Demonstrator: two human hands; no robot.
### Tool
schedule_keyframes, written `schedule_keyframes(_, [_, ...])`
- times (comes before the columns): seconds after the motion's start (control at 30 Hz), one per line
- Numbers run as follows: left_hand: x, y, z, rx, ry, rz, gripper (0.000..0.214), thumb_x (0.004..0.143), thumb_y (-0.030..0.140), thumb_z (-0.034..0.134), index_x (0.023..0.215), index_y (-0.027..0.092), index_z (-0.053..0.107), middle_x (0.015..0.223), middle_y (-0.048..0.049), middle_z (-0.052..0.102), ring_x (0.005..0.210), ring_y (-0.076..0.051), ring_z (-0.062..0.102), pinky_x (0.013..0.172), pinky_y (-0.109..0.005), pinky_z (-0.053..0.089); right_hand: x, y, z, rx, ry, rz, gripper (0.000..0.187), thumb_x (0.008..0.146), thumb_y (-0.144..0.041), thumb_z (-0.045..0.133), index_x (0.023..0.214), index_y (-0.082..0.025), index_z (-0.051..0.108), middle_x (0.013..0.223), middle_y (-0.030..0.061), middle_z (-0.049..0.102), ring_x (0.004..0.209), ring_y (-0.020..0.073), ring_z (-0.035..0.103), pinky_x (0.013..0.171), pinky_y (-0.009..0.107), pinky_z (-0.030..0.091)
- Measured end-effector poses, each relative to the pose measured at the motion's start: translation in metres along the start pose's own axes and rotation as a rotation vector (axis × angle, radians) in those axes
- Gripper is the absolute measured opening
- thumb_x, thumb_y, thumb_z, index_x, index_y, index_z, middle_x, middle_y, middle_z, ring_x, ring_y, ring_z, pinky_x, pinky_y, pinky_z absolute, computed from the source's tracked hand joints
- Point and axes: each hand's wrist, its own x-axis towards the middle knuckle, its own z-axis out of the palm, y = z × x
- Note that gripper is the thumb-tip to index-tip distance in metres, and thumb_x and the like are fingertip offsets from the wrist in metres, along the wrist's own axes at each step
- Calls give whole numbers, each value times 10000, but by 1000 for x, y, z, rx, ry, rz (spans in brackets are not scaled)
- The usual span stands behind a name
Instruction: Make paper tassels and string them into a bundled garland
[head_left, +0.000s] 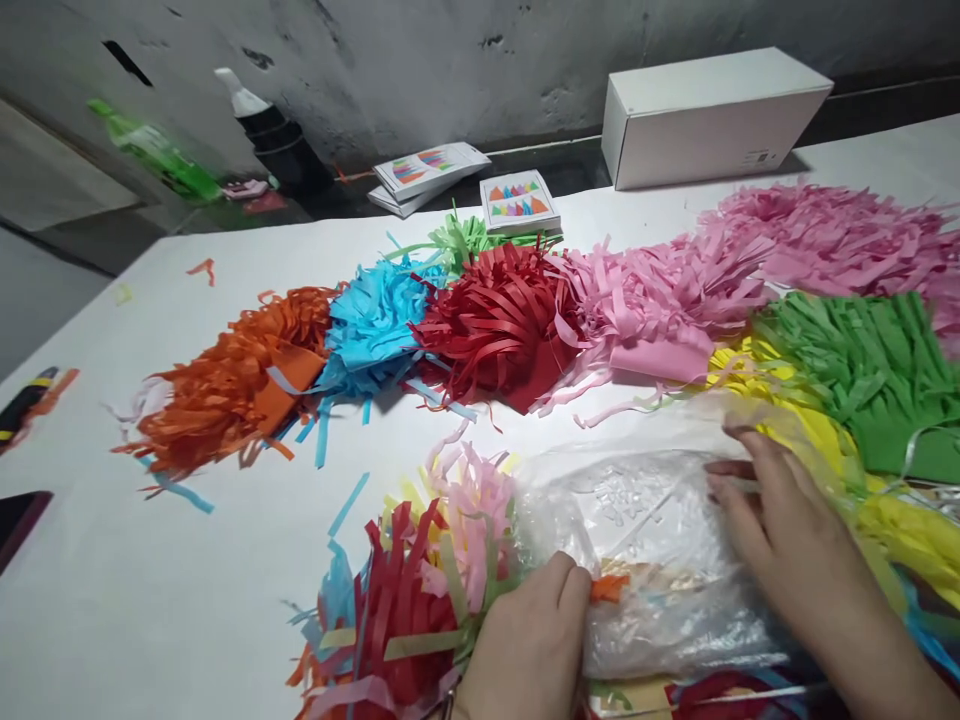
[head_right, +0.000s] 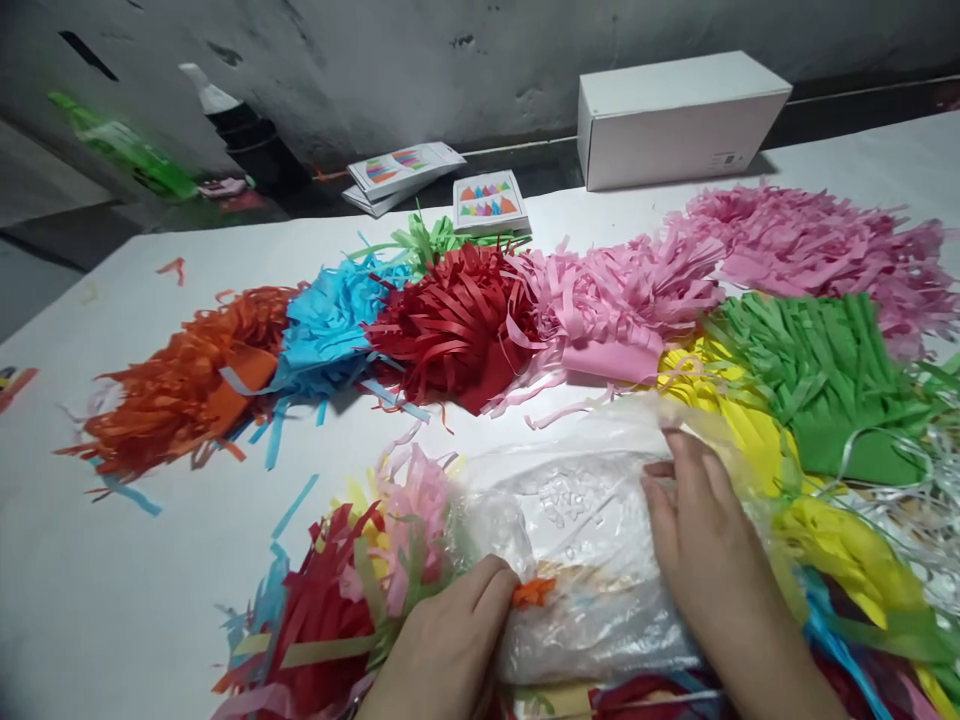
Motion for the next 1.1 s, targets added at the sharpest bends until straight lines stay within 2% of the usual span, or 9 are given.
schedule_keyframes(0.17, [0,-2,0,-35,-2,3,380,842,-7,421,1135,178,576,1148,-98,632,1014,-263,648,861,-403,558,8,17,-15,-77,-38,-16,304,927,-335,399,1148,-184,541,1122,141,601,910,277,660,851,447,520])
schedule_keyframes(0.4, [0,-8,12,-17,82,16,464,798,-33,405,1166,196,573,1144,-93,640,983,-243,653,848,-352,544,-3,16,-23,-192,-136,5,130,928,-287,426,896,-219,532,979,67,552,735,213,634,717,371,500])
schedule_keyframes(0.47, [1,-10,17,-26,161,72,456,799,-24,412,1164,206,560,1145,-85,638,972,-228,652,852,-332,538,-5,18,-23,-283,-211,-11,143,931,-231,424,929,-205,564,977,77,576,767,228,641,699,363,493])
schedule_keyframes(0.6, [2,-14,26,-38,250,153,377,784,-12,425,1045,222,564,1068,-60,637,922,-222,654,811,-319,543,-7,15,-17,-491,-287,32,319,885,-147,483,1182,-145,599,1066,145,633,822,272,666,670,368,508])
schedule_keyframes(0.67, [4,-15,28,-50,282,188,369,777,-14,427,1032,222,554,1049,-57,635,910,-219,654,790,-304,544,-9,6,-15,-388,-332,-19,368,862,-116,497,1212,-149,605,1098,146,646,876,270,679,712,366,535])
schedule_keyframes(0.73, [5,-16,30,-70,310,223,340,794,0,431,1028,218,546,1034,-58,634,902,-214,651,790,-297,545,-11,-4,-14,-134,-392,-133,412,869,-107,487,1263,-177,582,1167,117,646,979,240,675,807,342,548])
schedule_keyframes(0.83, [6,-17,31,-104,334,254,301,829,27,419,1034,210,542,1023,-67,638,878,-206,647,788,-294,547,-12,-13,-16,122,-347,-172,424,910,-136,443,1319,-203,536,1212,83,647,1060,203,658,896,318,531])
schedule_keyframes(0.93, [6,-17,31,-123,337,253,312,818,38,431,1050,208,553,1044,-76,644,905,-211,644,809,-295,545,-13,-9,-18,80,-260,-93,317,957,-186,388,1194,-194,599,1137,92,673,993,222,680,874,354,536])
schedule_keyframes(1.1, [7,-17,35,-125,347,204,339,805,31,426,1043,218,581,1025,-65,646,892,-203,645,823,-278,543,-20,0,-17,-93,-440,-193,274,977,-228,435,1168,-233,632,1059,63,686,866,219,709,750,339,558])
